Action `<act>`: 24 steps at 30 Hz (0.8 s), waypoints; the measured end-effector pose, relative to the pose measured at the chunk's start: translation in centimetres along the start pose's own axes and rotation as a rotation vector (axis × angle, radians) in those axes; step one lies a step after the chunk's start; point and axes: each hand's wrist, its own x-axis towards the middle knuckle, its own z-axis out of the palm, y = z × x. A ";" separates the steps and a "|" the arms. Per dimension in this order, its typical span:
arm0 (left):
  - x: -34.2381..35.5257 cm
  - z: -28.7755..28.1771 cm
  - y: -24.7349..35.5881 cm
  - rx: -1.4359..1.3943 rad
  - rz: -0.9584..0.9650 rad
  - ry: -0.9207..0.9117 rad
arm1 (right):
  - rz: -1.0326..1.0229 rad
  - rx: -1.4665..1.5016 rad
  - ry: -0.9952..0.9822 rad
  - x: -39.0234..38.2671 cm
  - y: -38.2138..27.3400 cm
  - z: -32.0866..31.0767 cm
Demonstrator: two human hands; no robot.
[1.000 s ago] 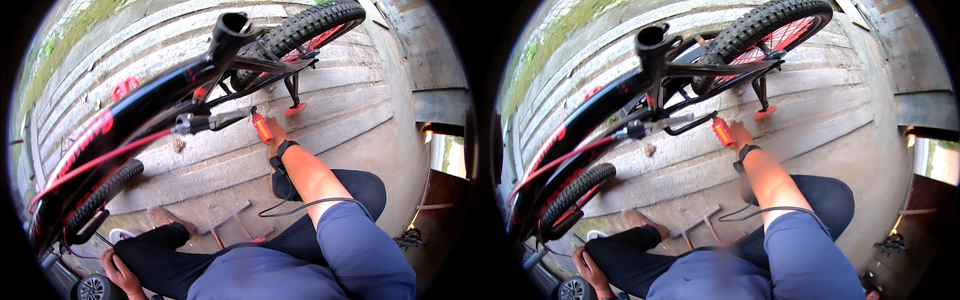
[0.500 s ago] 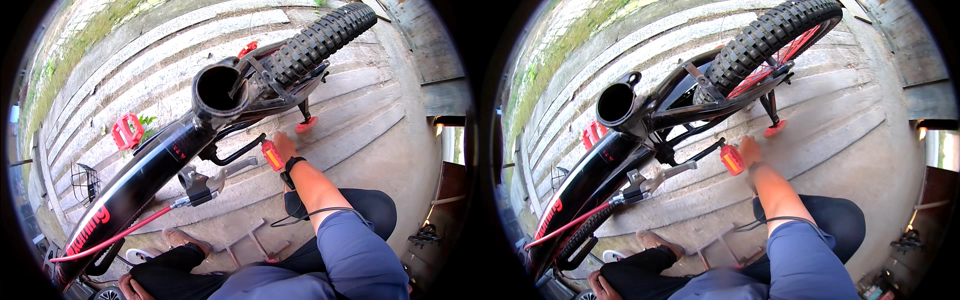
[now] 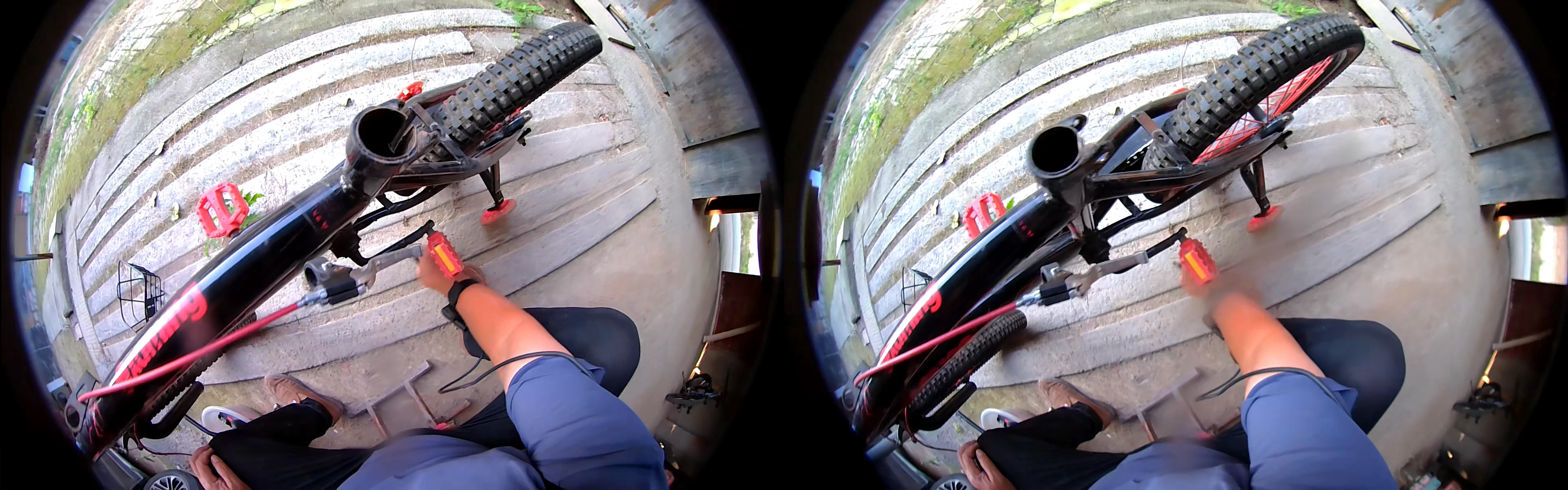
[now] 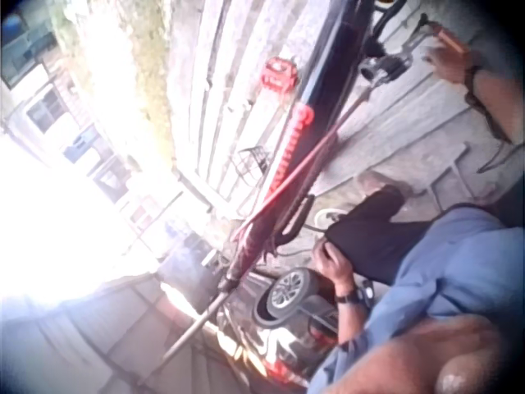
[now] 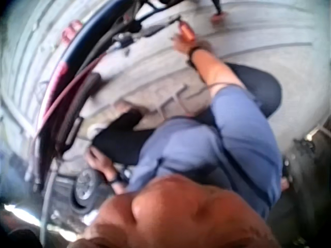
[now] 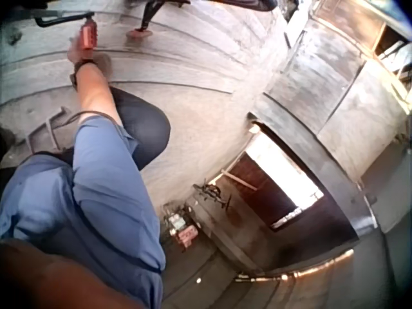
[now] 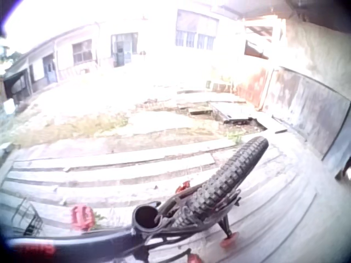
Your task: The person adjusts a red brake cable on a black and red bicycle using a silver multi-tool. They manipulate the cable housing and ferrule at the brake lever, then route the cable through the frame and toward the front fork. The person repeatedly tightens and adjusts the cable connection at the lever throughout the clip.
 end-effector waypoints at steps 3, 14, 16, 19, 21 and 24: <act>-0.8 -0.1 -0.6 0.043 -0.008 0.023 | -0.028 0.039 -0.339 -2.7 -5.1 0.0; -4.9 0.2 -5.4 -0.192 0.075 0.238 | -0.640 0.305 -0.525 -13.2 -26.6 -5.6; -5.7 -0.2 -6.4 -0.204 0.104 0.274 | -0.575 0.378 -0.669 -15.0 -31.0 -9.4; -6.8 -1.4 -6.2 -0.402 0.183 0.346 | -0.664 0.506 -0.752 -18.1 -36.7 -13.8; -7.0 -1.4 -5.0 -0.545 0.239 0.282 | -0.880 0.599 -0.698 -19.9 -39.3 -15.2; -7.2 -0.8 -3.0 -0.825 0.232 0.088 | -0.840 0.766 -0.878 -23.1 -43.8 -18.3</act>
